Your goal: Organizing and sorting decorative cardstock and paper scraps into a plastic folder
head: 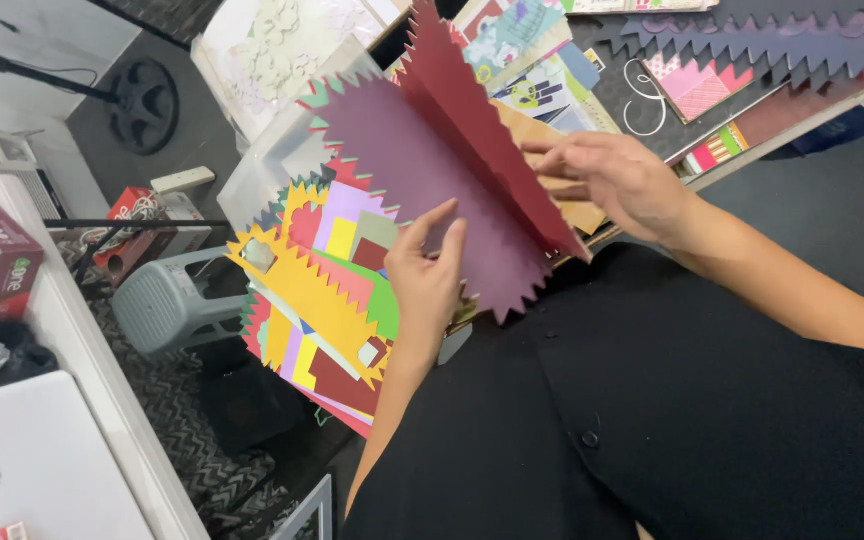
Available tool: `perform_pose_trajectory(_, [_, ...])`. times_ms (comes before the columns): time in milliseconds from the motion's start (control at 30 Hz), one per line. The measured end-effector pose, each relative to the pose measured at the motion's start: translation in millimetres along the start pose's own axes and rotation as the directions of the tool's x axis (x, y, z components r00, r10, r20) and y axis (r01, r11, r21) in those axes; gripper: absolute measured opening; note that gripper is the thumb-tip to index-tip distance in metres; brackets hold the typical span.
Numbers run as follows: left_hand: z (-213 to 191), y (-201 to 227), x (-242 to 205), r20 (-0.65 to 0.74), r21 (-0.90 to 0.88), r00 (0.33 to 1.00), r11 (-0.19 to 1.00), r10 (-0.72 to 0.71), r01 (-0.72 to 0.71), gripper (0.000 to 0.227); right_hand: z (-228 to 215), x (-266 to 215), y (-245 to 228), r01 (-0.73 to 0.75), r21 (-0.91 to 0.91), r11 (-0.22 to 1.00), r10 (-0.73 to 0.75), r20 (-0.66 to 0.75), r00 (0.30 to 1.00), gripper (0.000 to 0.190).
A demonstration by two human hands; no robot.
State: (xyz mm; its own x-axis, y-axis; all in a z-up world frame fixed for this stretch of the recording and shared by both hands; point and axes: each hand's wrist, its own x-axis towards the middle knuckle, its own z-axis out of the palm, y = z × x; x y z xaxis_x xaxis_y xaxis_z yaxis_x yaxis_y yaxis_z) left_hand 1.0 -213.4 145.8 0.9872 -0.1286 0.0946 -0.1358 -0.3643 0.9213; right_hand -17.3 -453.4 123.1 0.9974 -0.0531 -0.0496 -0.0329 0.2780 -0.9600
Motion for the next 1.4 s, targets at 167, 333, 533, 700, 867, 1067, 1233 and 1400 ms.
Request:
perform_pose_trajectory(167, [11,0,14,-0.004,-0.116,0.995,0.989,-0.096,0.094,0.023,30,9,1,-0.058,-0.136,0.989,0.079,0.154,0.985,0.031])
perform_pose_trajectory(333, [10,0,15,0.02,-0.21,0.987,0.964,-0.161,0.162,0.027,40,4,-15,0.007,-0.353,0.936,0.081,0.234,0.969,0.05])
perform_pose_trajectory(533, [15,-20,14,0.059,-0.437,0.972,0.87,-0.226,0.228,0.023,41,5,-10,0.029,-0.432,0.901,0.078,0.227,0.971,0.053])
perform_pose_trajectory(700, [15,-42,16,0.049,-0.485,0.974,0.847,-0.222,0.217,0.011,51,-2,-33,0.129,-0.521,0.844,0.048,0.312,0.949,0.097])
perform_pose_trajectory(867, [-11,-8,27,-0.06,-0.554,0.951,0.803,-0.304,0.222,0.01,39,-16,-37,0.352,-0.51,0.785,0.108,0.672,0.733,0.123])
perform_pose_trajectory(1067, [-11,48,54,-0.079,-0.504,0.996,0.864,-0.03,-0.014,0.009,5,-30,50,0.519,-0.609,0.6,-0.391,0.342,0.854,0.065])
perform_pose_trajectory(1233, [-15,58,50,0.378,-0.336,0.879,0.928,0.292,-0.164,0.045,-38,-12,62,0.186,-0.586,0.788,-0.317,-0.127,0.94,0.024])
perform_pose_trajectory(1400, [-37,-13,44,0.338,0.511,0.931,0.803,0.14,-0.306,0.1,-128,21,100,-0.08,-0.154,0.985,-0.052,-0.7,0.712,0.022])
